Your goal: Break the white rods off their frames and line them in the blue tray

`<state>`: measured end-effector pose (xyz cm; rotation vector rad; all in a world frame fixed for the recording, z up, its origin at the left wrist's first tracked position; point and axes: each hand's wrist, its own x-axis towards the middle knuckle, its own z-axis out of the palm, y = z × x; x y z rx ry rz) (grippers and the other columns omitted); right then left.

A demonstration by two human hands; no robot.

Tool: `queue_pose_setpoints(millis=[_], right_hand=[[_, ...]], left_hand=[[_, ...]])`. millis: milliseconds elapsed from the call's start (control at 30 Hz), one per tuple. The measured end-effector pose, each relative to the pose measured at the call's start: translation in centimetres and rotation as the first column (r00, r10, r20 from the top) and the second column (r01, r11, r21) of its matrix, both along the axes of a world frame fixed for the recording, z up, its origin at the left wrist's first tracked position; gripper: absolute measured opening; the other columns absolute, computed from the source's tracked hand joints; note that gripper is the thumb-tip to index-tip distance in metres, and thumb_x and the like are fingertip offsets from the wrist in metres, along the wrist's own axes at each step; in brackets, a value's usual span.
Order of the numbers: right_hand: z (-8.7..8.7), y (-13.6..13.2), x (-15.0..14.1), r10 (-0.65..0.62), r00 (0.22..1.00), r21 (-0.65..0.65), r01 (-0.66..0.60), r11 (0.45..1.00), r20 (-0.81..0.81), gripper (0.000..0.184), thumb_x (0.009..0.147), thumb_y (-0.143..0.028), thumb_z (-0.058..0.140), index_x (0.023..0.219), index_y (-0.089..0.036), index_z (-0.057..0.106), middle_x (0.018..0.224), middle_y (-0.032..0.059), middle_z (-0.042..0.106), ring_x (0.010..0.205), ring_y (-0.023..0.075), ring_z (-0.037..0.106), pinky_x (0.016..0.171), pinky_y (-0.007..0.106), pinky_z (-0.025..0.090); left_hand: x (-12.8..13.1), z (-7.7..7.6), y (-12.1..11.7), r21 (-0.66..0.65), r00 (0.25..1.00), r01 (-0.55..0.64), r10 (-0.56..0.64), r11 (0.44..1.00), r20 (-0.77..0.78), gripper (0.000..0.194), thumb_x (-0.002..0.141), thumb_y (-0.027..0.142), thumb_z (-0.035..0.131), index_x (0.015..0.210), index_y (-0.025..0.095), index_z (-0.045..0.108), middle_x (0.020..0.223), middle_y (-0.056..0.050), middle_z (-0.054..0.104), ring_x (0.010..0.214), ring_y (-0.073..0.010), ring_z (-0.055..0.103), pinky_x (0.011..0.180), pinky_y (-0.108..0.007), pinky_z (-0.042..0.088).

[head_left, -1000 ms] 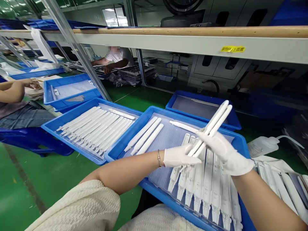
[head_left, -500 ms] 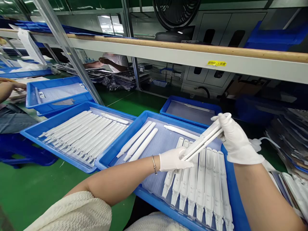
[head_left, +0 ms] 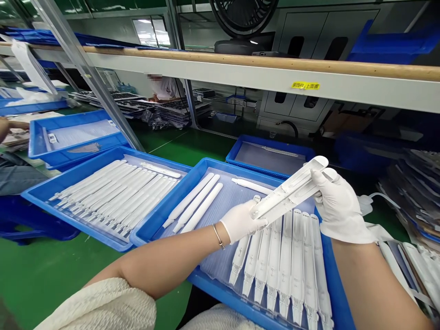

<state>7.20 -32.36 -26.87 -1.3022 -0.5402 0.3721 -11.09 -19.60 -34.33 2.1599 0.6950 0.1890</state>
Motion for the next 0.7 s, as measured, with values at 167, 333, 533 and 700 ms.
queue_pose_setpoints(millis=[167,333,533,700], right_hand=[[0.1,-0.1,-0.2,-0.002,1.0,0.005,0.002,1.0,0.003,0.038,0.067,-0.049,0.089,0.077,-0.02,0.067,0.066,-0.0026,0.049,0.054,0.0084,0.039,0.048,0.025,0.039],[0.0,-0.5,0.0,-0.192,0.932,-0.081,0.227,0.971,0.309,0.043,0.08,-0.063,0.072,0.098,-0.024,0.073,0.081,0.0016,0.061,0.069,0.0163,0.053,0.06,0.031,0.044],[-0.3,-0.5,0.9,-0.334,0.864,-0.117,0.401,0.908,0.377,0.056,0.086,-0.074,0.056,0.072,-0.02,0.063,0.06,0.0024,0.053,0.059,0.019,0.051,0.057,0.035,0.041],[-0.1,-0.3,1.1,-0.298,0.838,-0.088,0.376,0.922,0.457,0.052,0.09,-0.069,0.054,0.091,-0.02,0.072,0.085,0.006,0.069,0.083,0.0246,0.063,0.077,0.038,0.048]], left_hand=[[0.3,-0.5,0.2,0.113,1.0,-0.024,0.024,0.993,-0.003,0.036,0.081,0.051,0.066,0.098,0.02,0.058,0.085,-0.006,0.064,0.079,-0.0247,0.064,0.068,-0.032,0.047],[0.3,-0.7,0.2,0.136,0.999,0.023,-0.017,0.99,-0.042,0.032,0.084,0.043,0.064,0.106,0.02,0.061,0.092,-0.01,0.068,0.087,-0.0283,0.066,0.073,-0.035,0.05],[0.4,-1.2,0.2,0.095,0.989,0.132,-0.138,0.987,0.062,0.025,0.086,0.034,0.061,0.108,0.022,0.064,0.087,-0.008,0.067,0.099,-0.03,0.065,0.083,-0.038,0.05],[0.4,-0.7,-0.2,0.036,0.993,0.118,-0.119,0.992,0.012,0.041,0.081,0.042,0.066,0.115,0.018,0.064,0.093,-0.013,0.067,0.092,-0.0333,0.066,0.077,-0.041,0.051]])
